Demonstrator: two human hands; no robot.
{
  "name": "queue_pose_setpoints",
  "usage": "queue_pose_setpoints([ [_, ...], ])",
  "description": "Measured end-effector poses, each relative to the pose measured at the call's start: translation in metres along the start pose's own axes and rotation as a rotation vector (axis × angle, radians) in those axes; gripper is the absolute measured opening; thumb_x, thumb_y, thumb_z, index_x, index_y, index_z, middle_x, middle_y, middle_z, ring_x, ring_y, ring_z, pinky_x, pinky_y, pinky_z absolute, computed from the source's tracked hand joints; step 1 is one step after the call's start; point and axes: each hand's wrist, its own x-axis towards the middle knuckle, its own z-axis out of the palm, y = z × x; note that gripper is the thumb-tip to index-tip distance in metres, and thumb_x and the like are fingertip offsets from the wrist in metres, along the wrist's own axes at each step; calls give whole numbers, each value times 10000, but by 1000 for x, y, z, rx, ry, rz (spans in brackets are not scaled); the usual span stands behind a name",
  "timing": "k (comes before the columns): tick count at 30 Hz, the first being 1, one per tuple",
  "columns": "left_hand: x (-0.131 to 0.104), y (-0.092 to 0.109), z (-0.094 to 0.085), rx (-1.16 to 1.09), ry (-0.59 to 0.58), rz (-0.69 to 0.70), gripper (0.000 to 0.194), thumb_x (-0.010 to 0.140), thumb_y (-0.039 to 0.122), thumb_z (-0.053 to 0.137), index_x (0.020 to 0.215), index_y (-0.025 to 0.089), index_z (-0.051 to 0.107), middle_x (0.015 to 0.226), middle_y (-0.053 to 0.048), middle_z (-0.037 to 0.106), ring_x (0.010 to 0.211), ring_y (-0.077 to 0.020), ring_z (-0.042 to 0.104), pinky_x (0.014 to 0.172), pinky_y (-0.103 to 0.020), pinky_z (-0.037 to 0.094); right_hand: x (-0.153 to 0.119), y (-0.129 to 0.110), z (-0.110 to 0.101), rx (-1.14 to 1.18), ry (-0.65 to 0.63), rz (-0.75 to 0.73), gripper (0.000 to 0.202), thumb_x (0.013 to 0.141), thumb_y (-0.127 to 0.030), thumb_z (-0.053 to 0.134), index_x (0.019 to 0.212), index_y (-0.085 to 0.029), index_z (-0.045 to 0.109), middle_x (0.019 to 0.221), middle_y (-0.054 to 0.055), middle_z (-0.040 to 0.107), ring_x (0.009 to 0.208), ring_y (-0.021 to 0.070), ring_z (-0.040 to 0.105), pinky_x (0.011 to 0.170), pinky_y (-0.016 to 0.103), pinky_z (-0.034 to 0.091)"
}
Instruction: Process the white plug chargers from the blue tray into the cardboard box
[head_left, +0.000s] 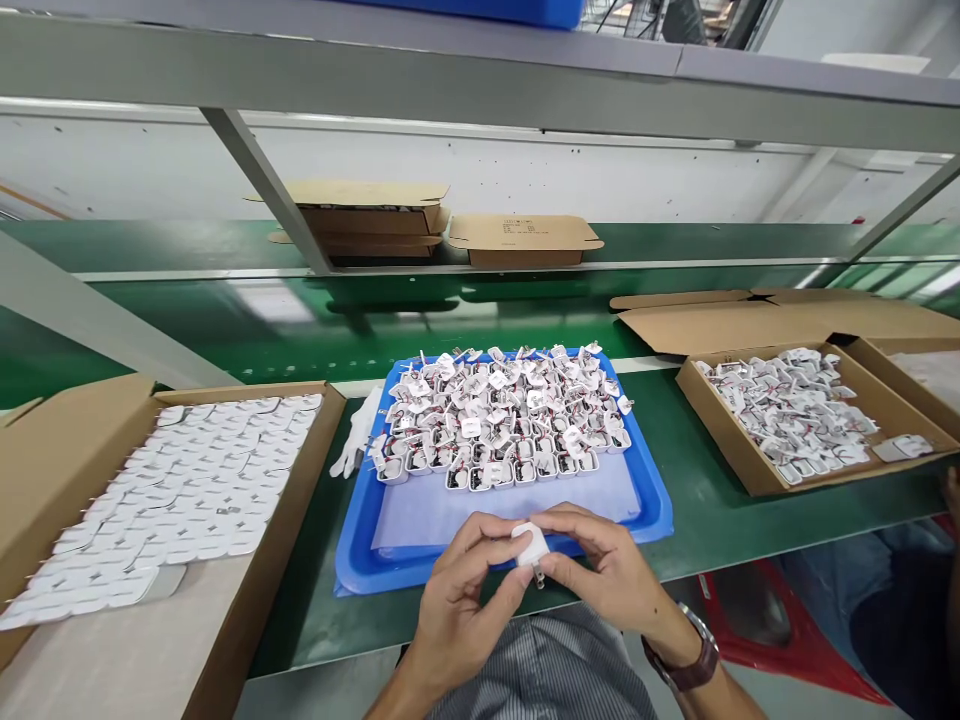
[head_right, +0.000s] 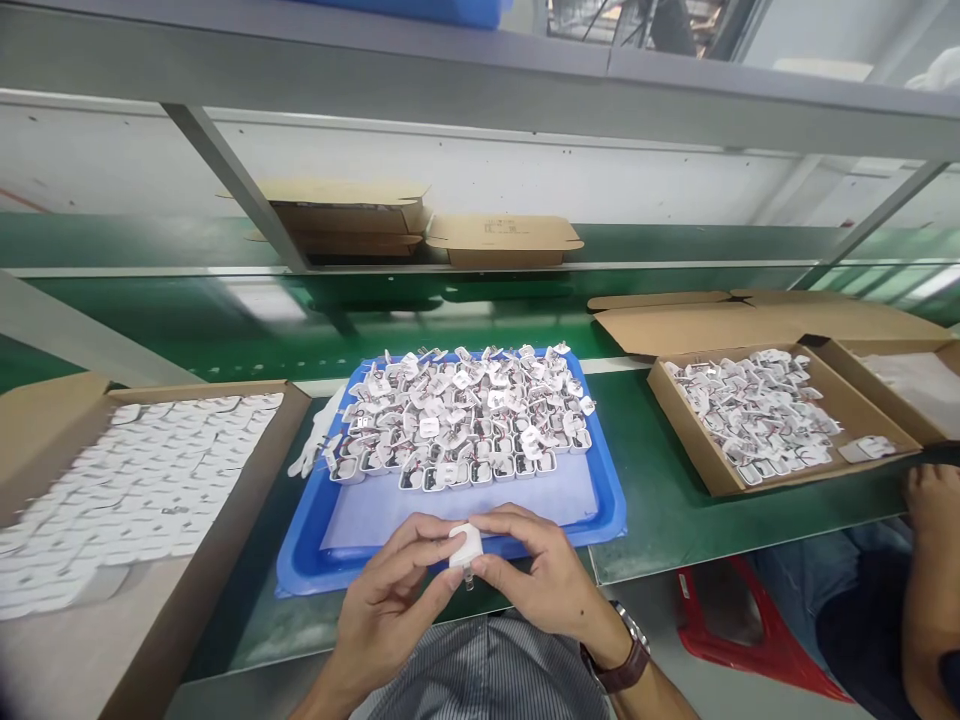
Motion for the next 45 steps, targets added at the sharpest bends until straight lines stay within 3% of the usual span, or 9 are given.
queue_pose_setpoints([
  [9, 8, 0, 4, -125, 70, -115, 203, 947, 197, 731, 1116, 278, 810, 1016, -62, 666, 877, -172, 702, 759, -257, 594, 0, 0, -4, 71, -71, 36, 407, 975, -330, 726, 1378, -283, 689, 1265, 94, 732, 1194, 217, 713, 1048, 399, 594],
  [19, 13, 4, -8, -259, -2, -345, 274, 1010, 327, 664, 1250, 278, 787, 1268, -102, 708, 1214, -272, 674, 1064, -372, 552, 0, 2, -8, 232, -66, 145, 390, 1003, -344, 687, 1392, -328, 671, 1341, 73, 711, 1258, 245, 703, 1120, 444, 559],
  [23, 10, 1, 0, -322, -3, -302, 429, 861, 256, 836, 1279, 289, 749, 1338, -102, 615, 1185, -274, 689, 1014, -360, 589, 1, -5, -4, 158, -69, 144, 372, 1003, -355, 682, 1376, -353, 680, 1367, 64, 715, 1248, 241, 711, 1109, 421, 568],
  [28, 6, 9, -5, -116, 163, -201, 351, 813, 194, 838, 1151, 240, 758, 1105, -68, 625, 931, -186, 712, 820, -276, 625, 0, -1, 0, -11, -85, 169, 342, 1001, -409, 664, 1332, -340, 715, 1411, 81, 706, 1253, 255, 716, 1096, 381, 579],
  [32, -5, 39, -66, 161, 347, -163, 343, 854, 270, 805, 1183, 211, 731, 1164, -102, 713, 991, -220, 731, 887, -321, 625, 6, 15, -6, -81, -71, 261, 361, 963, -494, 683, 1274, -324, 754, 1311, 78, 775, 1218, 274, 743, 1032, 311, 612],
  [35, -27, 66, -140, 481, 640, -151, 463, 844, 406, 809, 1247, 206, 700, 1180, -105, 767, 1041, -264, 749, 950, -384, 623, 11, 26, -13, -116, -77, 321, 401, 913, -546, 717, 1227, -306, 783, 1273, 78, 797, 1211, 302, 748, 962, 278, 642],
  [37, -45, 75, -190, 773, 832, -243, 514, 817, 497, 810, 1234, 215, 708, 1229, -106, 765, 1067, -290, 747, 968, -416, 619, 14, 31, -16, -141, -90, 343, 426, 885, -560, 740, 1226, -310, 788, 1267, 70, 801, 1232, 316, 736, 950, 271, 644],
  [41, -74, 58, -257, 1249, 687, -415, 519, 866, 600, 686, 1173, 183, 719, 1175, -169, 765, 1056, -372, 733, 868, -498, 636, 15, 43, -22, -128, -141, 415, 443, 868, -582, 744, 1229, -330, 796, 1319, 44, 778, 1265, 326, 713, 948, 259, 639],
  [45, -81, 20, -278, 1338, 518, -360, 356, 832, 531, 723, 1012, 227, 766, 1252, -166, 728, 1277, -432, 597, 1068, -616, 509, 10, 57, -27, -131, -167, 455, 460, 859, -580, 753, 1252, -343, 788, 1383, 18, 740, 1304, 326, 682, 964, 248, 624],
])
